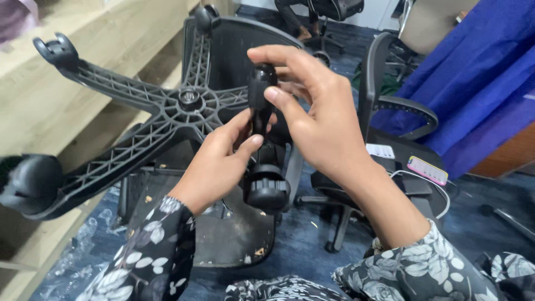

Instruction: The person repeatedly inserts and removes a black plastic height-adjustment lever into the central hub of an overturned office chair base. They rotate the lever and test its fit multiple times without completing the assembly.

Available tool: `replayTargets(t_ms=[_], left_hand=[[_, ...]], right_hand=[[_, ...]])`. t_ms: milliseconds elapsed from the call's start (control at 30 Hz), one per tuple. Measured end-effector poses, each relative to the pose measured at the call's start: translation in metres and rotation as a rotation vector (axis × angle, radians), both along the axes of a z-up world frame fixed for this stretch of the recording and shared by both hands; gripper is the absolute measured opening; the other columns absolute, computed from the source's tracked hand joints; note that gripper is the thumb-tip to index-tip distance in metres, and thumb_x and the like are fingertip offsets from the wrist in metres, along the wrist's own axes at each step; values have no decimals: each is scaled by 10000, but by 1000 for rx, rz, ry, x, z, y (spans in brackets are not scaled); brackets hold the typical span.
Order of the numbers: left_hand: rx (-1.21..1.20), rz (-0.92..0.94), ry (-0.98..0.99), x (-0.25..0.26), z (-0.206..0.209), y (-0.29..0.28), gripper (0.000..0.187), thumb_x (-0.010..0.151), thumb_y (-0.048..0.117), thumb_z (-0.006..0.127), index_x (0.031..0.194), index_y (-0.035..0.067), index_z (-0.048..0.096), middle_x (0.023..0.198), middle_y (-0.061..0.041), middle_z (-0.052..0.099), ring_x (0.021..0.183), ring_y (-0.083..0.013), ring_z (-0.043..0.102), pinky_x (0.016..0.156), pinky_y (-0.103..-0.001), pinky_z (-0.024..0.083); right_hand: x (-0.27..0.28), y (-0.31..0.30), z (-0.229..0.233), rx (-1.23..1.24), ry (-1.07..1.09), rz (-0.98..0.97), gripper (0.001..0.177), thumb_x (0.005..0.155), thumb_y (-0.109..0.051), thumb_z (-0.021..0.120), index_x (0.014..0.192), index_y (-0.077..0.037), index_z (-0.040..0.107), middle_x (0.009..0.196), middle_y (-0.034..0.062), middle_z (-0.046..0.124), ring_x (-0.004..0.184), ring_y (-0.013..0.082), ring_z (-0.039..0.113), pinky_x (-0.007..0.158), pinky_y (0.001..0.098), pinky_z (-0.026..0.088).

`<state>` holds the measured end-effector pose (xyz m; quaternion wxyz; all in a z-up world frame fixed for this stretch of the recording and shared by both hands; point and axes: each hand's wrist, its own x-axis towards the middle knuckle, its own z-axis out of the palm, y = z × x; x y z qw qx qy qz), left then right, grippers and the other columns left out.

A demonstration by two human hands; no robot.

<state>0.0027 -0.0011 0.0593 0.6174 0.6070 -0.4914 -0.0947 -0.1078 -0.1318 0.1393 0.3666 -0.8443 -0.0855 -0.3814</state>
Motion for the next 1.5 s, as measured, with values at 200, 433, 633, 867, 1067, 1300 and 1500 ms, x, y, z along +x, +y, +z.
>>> replayTargets(t_ms=[200,433,633,867,1067,1300,1500], left_hand=[[207,232,25,-1,6,-2,319,838,170,772,1123,33,724,931,-52,768,843,-115,692,793,-291,542],[463,485,-51,-10,3,-9,505,822,283,928,1189,32,689,1012,-116,669,832,-193,624,765,-335,541],[-84,48,178,-8,-2,-2,567,898,148,717,1414,66,497,1153,-18,668,1059,-48,625,948,-254,514],[177,444,50,-18,2,-9,330,784,108,815,1083,10,718,889,-78,718,821,-119,662,795,-274,550],[178,524,-64,-23,3,-14,303,822,155,828,1039,-2,686,916,-88,660,827,-159,647,773,-300,539],[56,382,71,-31,0,-20,519,955,154,615,1461,84,526,1072,-82,754,957,-100,702,827,-269,534],[327,531,58,-36,10,-32,257,876,147,732,1120,76,698,885,-64,790,695,-165,664,574,-341,485]], right_hand=[[10,-4,-3,167,20,124,272,923,21,669,1194,12,643,1218,29,626,1052,92,654,950,286,563],[15,-6,-10,201,30,201,260,1008,-45,657,1261,-16,603,1212,43,674,1105,92,663,1010,285,563],[17,-12,-2,258,234,133,369,981,-207,593,1344,-170,646,1130,-2,710,832,114,658,794,266,552],[15,-17,-10,-57,-22,28,224,952,-176,703,1162,-97,707,1173,85,637,1019,162,605,843,286,481],[12,-26,-13,-4,32,144,307,1055,-139,580,1352,-96,643,1328,36,693,1146,136,675,988,299,505],[13,-36,-10,44,56,156,354,1014,-189,629,1357,-100,633,1285,30,709,1108,137,671,982,300,500],[18,-48,-13,-82,23,18,218,971,-209,721,1149,-86,696,1237,-10,767,1111,176,651,960,329,491]])
